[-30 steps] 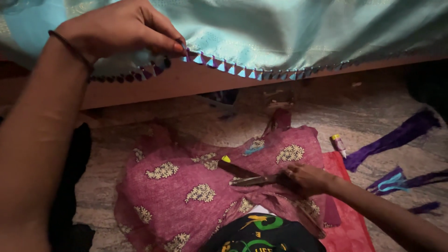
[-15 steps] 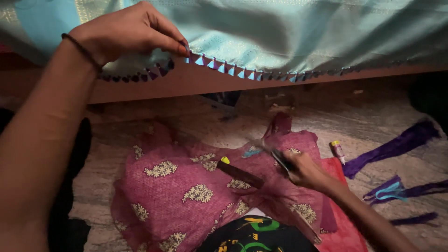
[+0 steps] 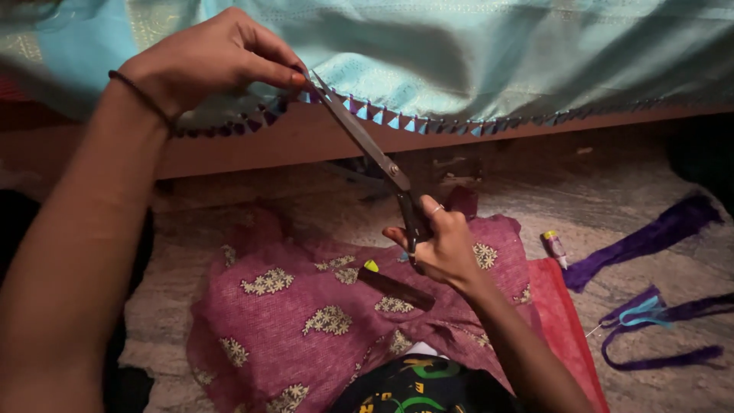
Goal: Attaching and trimming tassels on the edge of a turquoise fabric.
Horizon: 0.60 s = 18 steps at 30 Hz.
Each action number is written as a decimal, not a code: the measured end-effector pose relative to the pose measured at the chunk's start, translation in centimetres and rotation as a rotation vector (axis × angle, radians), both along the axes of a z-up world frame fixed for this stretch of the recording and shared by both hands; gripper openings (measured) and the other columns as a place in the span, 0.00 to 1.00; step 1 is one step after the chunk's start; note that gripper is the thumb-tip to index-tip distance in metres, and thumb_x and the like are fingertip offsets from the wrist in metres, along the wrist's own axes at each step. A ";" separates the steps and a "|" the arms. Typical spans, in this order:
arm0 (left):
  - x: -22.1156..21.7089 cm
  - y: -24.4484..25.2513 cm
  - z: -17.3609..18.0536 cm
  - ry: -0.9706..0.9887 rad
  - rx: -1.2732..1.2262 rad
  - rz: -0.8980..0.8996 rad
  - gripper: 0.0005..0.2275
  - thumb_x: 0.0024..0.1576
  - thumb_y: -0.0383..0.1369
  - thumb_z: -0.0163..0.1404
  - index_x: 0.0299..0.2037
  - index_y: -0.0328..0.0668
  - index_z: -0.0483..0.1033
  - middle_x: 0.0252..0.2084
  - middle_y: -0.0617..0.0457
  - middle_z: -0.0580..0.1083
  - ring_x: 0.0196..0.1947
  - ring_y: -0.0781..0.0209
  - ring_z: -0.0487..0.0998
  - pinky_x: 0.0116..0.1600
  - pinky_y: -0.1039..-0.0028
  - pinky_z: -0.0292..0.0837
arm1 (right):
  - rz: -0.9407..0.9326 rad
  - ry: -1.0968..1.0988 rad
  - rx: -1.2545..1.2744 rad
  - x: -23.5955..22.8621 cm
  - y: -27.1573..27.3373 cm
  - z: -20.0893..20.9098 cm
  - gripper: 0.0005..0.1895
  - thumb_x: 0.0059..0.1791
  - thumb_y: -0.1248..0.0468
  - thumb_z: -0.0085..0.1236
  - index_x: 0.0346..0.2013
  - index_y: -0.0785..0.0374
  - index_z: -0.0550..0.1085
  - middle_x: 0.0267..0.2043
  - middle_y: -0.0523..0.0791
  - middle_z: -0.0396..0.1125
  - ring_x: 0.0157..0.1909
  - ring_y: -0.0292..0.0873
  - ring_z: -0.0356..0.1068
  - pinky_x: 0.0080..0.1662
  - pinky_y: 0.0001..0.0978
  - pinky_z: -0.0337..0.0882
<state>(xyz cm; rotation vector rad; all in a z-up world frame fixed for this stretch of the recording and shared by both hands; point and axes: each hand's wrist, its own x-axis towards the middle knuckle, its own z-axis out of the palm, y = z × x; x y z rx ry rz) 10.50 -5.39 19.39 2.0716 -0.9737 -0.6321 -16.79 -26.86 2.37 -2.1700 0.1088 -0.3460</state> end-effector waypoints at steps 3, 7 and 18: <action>0.3 0.1 -0.3 0.012 -0.006 -0.011 0.08 0.58 0.32 0.58 0.45 0.43 0.86 0.36 0.59 0.81 0.28 0.76 0.68 0.29 0.79 0.57 | -0.013 0.064 0.005 0.2 0.3 0.1 0.22 0.46 0.51 0.69 0.28 0.61 0.67 0.13 0.41 0.59 0.15 0.34 0.63 0.21 0.33 0.61; 0.6 0.3 -0.7 0.015 -0.063 -0.049 0.09 0.58 0.31 0.58 0.46 0.43 0.85 0.36 0.60 0.82 0.29 0.79 0.72 0.31 0.82 0.61 | -0.008 0.030 0.000 0.5 0.6 -0.6 0.21 0.47 0.52 0.69 0.28 0.60 0.66 0.12 0.41 0.60 0.15 0.34 0.64 0.21 0.33 0.61; 0.4 0.7 -0.6 0.028 -0.172 -0.105 0.08 0.58 0.28 0.57 0.46 0.38 0.84 0.37 0.58 0.82 0.35 0.79 0.78 0.39 0.88 0.70 | -0.054 -0.052 -0.026 0.9 1.5 -0.2 0.21 0.46 0.57 0.71 0.28 0.63 0.66 0.13 0.42 0.58 0.16 0.32 0.60 0.22 0.33 0.58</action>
